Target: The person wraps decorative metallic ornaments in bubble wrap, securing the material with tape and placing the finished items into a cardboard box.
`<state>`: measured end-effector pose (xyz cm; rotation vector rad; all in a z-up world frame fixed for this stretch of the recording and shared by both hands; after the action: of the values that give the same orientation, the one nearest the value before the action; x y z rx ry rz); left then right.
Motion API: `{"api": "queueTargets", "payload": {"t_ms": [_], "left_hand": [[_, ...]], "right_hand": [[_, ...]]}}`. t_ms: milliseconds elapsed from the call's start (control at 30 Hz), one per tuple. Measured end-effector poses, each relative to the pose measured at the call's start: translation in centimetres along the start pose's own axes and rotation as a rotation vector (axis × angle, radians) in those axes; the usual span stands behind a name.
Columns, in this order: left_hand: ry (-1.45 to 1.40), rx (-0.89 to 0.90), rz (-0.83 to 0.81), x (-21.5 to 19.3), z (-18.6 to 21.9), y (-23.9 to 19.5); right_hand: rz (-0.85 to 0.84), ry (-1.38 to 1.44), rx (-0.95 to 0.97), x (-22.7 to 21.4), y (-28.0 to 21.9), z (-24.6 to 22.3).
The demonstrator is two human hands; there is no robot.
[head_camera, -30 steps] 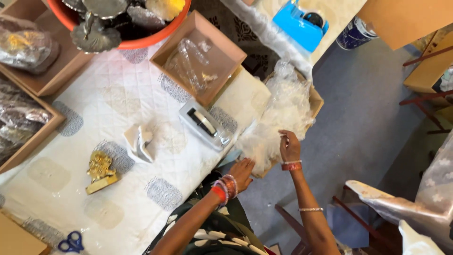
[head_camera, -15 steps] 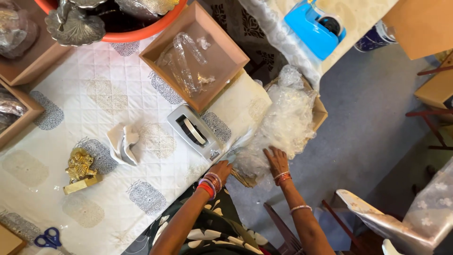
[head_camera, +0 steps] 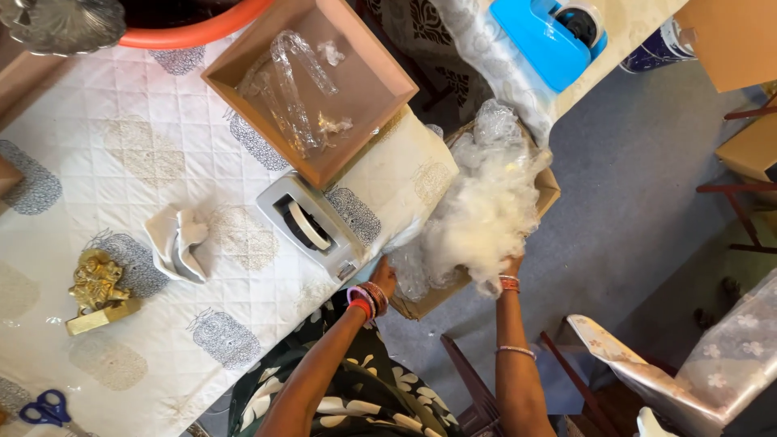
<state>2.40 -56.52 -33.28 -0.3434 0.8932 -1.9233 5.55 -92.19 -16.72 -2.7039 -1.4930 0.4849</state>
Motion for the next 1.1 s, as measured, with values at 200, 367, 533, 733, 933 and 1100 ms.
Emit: {"api": "queueTargets", "payload": {"t_ms": [200, 367, 533, 733, 933, 1100], "left_hand": [[-0.448, -0.188, -0.054, 1.8, 3.3, 0.6], [0.255, 0.176, 0.058, -3.0, 10.0, -1.6], [0.482, 0.218, 0.031, -4.7, 14.2, -2.4], [0.415, 0.19, -0.016, -0.7, 11.2, 3.6], [0.333, 0.111, -0.087, -0.4, 11.6, -0.2], [0.289, 0.053, -0.122, -2.7, 12.5, -3.7]], "right_hand": [[0.011, 0.02, 0.039, 1.3, -0.9, -5.4], [0.025, 0.046, 0.057, 1.9, -0.6, -6.9], [0.038, 0.086, 0.063, 2.9, 0.7, -6.6], [0.058, 0.121, 0.05, 0.3, 4.3, -9.3], [0.065, 0.132, 0.089, 0.6, 0.7, -7.5], [0.067, 0.176, 0.111, 3.4, 0.1, -4.6]]}}
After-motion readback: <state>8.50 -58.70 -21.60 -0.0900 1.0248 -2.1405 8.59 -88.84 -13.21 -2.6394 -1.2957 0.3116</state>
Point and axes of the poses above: each hand's wrist, its own y-axis towards the middle knuckle, its own x-axis out of the palm, z = x × y, the point moved 10 cm from there along y, towards the middle knuckle, and after that the axes turned 1 degree about z, right-handed, at the moved point
